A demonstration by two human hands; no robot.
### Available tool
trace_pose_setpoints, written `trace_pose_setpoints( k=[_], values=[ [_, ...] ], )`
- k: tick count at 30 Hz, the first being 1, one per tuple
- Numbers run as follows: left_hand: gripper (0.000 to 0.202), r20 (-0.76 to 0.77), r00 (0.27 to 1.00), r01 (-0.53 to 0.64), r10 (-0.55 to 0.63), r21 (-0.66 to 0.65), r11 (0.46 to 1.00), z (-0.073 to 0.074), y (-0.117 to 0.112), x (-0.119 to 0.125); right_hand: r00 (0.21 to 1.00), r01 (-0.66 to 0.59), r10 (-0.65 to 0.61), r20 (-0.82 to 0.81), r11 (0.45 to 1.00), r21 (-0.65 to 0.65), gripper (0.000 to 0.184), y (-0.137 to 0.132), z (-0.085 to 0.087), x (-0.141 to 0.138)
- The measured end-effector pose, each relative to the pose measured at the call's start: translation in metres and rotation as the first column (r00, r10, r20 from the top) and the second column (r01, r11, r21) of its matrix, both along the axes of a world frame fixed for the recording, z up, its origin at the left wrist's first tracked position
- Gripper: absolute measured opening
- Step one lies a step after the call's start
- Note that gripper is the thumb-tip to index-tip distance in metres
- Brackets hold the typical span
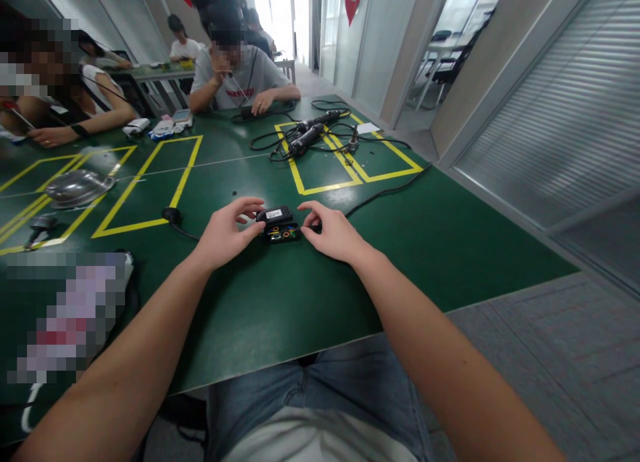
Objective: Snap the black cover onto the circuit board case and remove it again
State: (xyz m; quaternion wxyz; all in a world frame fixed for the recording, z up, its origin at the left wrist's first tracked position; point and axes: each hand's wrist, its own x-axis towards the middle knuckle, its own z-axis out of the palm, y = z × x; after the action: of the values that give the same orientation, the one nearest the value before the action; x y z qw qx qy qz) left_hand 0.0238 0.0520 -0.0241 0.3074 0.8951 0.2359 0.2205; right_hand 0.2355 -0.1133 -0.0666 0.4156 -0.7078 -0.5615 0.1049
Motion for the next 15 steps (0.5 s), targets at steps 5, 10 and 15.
trace_pose_setpoints(
  k=[5, 10, 15],
  values=[
    [0.042, -0.073, 0.989, 0.127, -0.129, -0.025, 0.992, 0.0034, -0.0034, -0.0018, 0.999, -0.003, 0.004, 0.032, 1.000, -0.017, 0.030, 0.0005, 0.0022, -0.0002],
    [0.038, -0.175, 0.973, 0.161, -0.150, 0.053, 0.986, 0.0026, -0.0048, -0.0020, 0.999, -0.024, 0.026, 0.033, 0.999, -0.037, 0.032, 0.0001, 0.0051, -0.0007],
    [0.035, -0.198, 0.970, 0.165, -0.143, 0.101, 0.981, 0.0029, -0.0071, -0.0007, 0.995, -0.061, 0.064, 0.075, 0.998, -0.034, 0.033, 0.0008, 0.0036, 0.0000]
  ],
)
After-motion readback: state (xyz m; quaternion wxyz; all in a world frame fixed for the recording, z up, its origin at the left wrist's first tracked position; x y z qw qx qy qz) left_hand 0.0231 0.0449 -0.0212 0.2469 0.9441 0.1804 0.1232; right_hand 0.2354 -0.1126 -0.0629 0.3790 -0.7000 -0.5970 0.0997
